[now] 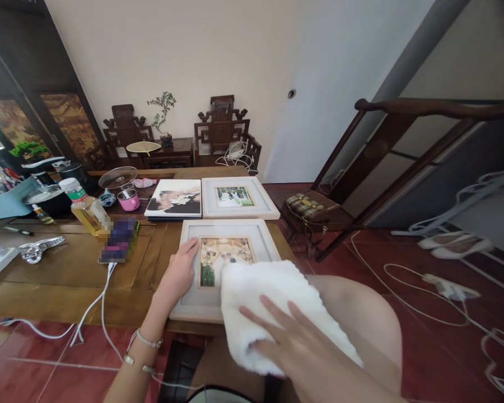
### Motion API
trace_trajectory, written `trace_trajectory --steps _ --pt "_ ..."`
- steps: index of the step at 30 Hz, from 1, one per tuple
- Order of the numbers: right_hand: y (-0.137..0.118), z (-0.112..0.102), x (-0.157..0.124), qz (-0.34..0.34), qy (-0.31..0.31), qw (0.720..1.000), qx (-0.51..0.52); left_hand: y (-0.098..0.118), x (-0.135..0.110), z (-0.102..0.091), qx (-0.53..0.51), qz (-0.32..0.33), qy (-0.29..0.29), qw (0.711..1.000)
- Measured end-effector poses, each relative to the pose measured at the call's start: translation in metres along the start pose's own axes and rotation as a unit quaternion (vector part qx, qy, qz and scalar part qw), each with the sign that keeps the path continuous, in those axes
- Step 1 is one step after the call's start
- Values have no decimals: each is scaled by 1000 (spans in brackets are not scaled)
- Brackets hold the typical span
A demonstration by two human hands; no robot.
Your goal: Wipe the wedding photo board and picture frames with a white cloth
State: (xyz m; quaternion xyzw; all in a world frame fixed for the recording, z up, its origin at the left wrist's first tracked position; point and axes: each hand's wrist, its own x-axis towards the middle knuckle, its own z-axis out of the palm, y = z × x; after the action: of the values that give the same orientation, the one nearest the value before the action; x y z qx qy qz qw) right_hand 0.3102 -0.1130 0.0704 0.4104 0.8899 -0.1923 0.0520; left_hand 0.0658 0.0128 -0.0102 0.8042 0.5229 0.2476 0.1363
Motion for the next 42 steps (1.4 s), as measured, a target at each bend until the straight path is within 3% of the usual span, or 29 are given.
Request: trace_trajectory --steps 5,12,16,20,24,28,32,34,37,42 --pt "2 5 18 -11 53 998 -8 0 0 -1 -1 1 -7 1000" --pt "89 -18 97 49 221 969 -95 3 -1 -5 -11 -1 -14 1000" --pt "112 -32 125 83 252 954 -140 1 -1 -4 -20 -6 -11 1000" --pt "89 -20 114 69 203 962 -168 -2 -1 -2 -28 -1 7 1000" --pt "41 -3 66 48 123 980 -146 -3 -1 0 -29 -5 7 1000" --pt "-2 -4 17 -6 27 998 -59 -2 -1 2 -27 -2 14 1000" --pt "-14 -4 10 -50 33 998 -2 0 -1 -1 -18 0 3 1000" --pt "-2 -3 22 -48 62 997 11 2 -2 -3 -11 -10 -16 1000" --pt "35 -7 53 -37 115 993 -2 2 -2 -5 -10 -12 -22 1000" --pt "99 -32 111 23 220 971 -86 0 -3 -4 -16 0 -13 1000"
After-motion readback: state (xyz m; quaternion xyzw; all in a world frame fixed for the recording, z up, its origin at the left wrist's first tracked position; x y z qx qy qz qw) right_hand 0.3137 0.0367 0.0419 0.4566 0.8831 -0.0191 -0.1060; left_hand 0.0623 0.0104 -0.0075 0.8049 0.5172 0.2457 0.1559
